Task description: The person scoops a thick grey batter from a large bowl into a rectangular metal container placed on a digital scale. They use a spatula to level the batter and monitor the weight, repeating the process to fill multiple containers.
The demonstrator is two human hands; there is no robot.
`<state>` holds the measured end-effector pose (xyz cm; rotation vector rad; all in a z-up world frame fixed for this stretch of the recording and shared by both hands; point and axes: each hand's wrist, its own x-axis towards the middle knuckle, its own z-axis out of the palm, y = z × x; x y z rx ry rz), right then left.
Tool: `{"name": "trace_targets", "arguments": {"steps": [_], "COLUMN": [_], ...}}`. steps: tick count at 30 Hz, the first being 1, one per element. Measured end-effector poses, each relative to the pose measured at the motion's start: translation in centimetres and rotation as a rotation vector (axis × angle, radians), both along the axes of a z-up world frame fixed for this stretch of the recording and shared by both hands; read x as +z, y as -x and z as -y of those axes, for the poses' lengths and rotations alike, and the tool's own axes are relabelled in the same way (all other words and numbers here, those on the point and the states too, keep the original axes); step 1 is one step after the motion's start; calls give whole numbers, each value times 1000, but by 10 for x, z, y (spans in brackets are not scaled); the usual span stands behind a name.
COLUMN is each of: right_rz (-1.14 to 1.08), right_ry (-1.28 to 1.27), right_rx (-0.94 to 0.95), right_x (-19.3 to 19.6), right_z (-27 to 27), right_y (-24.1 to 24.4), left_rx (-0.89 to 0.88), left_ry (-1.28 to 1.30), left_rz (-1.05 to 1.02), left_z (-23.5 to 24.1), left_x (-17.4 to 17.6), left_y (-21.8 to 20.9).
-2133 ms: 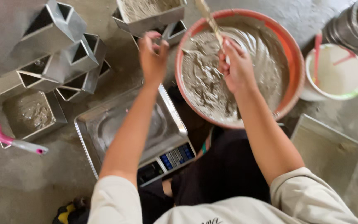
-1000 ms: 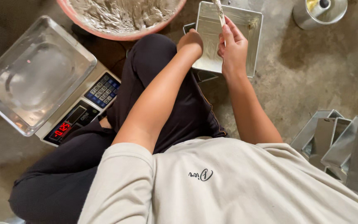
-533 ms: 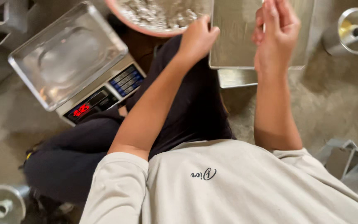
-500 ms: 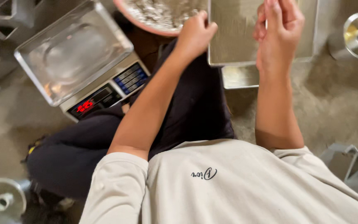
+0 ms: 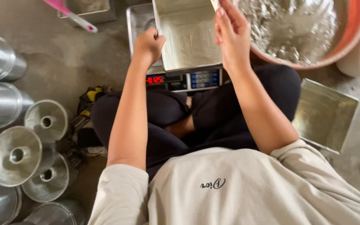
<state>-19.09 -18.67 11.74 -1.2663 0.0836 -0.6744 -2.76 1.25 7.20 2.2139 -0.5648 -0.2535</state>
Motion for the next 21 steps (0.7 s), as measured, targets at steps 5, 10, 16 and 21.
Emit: {"name": "trace_targets", "arguments": {"steps": [5, 10, 16, 21], "right_rz": [-110, -213, -216, -217], "right_ry": [1, -13, -8, -34], "right_rx": [73, 57, 51, 32], "right_x": [-28, -43, -58, -60], "right_z": [-16, -9, 2, 7], "right_y": [-48, -68, -78, -68], "left_rx": [143, 101, 69, 284], "left_ry": [55, -17, -135, 74], "left_rz": [-239, -126, -6, 416], "left_z": [-24, -12, -3, -9], "left_x": [-51, -115, -131, -80], "left_y": [-49, -109, -123, -50]}}
